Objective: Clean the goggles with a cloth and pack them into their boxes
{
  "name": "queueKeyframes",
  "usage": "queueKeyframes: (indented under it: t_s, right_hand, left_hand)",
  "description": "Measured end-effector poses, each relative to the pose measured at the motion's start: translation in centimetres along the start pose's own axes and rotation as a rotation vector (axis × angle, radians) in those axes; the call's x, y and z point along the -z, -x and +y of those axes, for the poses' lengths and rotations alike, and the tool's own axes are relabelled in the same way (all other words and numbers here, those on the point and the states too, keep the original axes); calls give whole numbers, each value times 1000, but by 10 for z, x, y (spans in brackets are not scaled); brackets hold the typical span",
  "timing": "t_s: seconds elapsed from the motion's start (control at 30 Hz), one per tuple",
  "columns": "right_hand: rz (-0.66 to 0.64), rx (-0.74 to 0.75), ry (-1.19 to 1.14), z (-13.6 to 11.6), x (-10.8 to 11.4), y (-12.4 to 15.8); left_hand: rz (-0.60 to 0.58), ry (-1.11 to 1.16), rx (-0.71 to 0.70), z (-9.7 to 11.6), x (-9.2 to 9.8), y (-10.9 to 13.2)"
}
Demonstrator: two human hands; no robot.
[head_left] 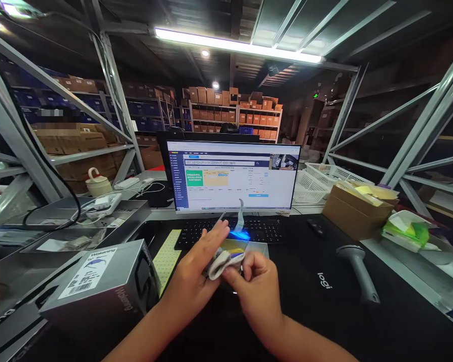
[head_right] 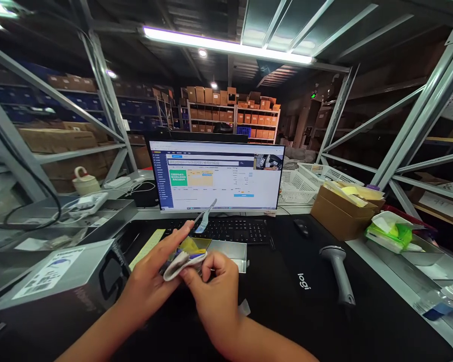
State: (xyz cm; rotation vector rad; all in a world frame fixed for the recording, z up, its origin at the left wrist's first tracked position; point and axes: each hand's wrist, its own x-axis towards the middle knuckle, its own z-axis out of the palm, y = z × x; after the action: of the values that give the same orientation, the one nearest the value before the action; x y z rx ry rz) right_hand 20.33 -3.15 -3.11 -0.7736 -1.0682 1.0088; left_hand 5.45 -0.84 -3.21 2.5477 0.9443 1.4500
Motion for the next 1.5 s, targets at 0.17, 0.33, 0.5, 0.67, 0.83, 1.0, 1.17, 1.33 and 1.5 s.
queueKeyframes:
  t_s: [0.17, 0.33, 0.5, 0.67, 0.83, 1.0, 1.17, 1.33, 1.5]
  right_hand:
    - [-90, -105, -37, -5, 7, -7]
    - [-68, -344, -420, -22, 27, -28]
    - [-24, -191, -384, -15, 19, -23]
    - [-10, 135, 105, 9, 0, 2]
    - [-115, -29, 1, -2, 9, -4]
    - [-63, -299, -409, -21, 26, -25]
    - [-25, -333, -503, -21, 29, -28]
    - [-16, -278, -539, -16, 24, -26]
    - [-55, -43, -279, 2, 6, -8]
  left_hand:
    - [-52, 16, 66, 2, 3, -3]
    - [-177, -5, -30, 6, 4, -4]
    - [-123, 13, -20, 5, -1, -2]
    - [-19, 63, 152, 0, 1, 0]
    - [-53, 95, 190, 4, 3, -2]
    - [-186, 61, 38, 10, 5, -3]
    - [-203, 56, 15, 7, 4, -2]
    - [-163, 70, -10, 6, 1, -2]
    - [-8, 81, 53, 4, -3, 1]
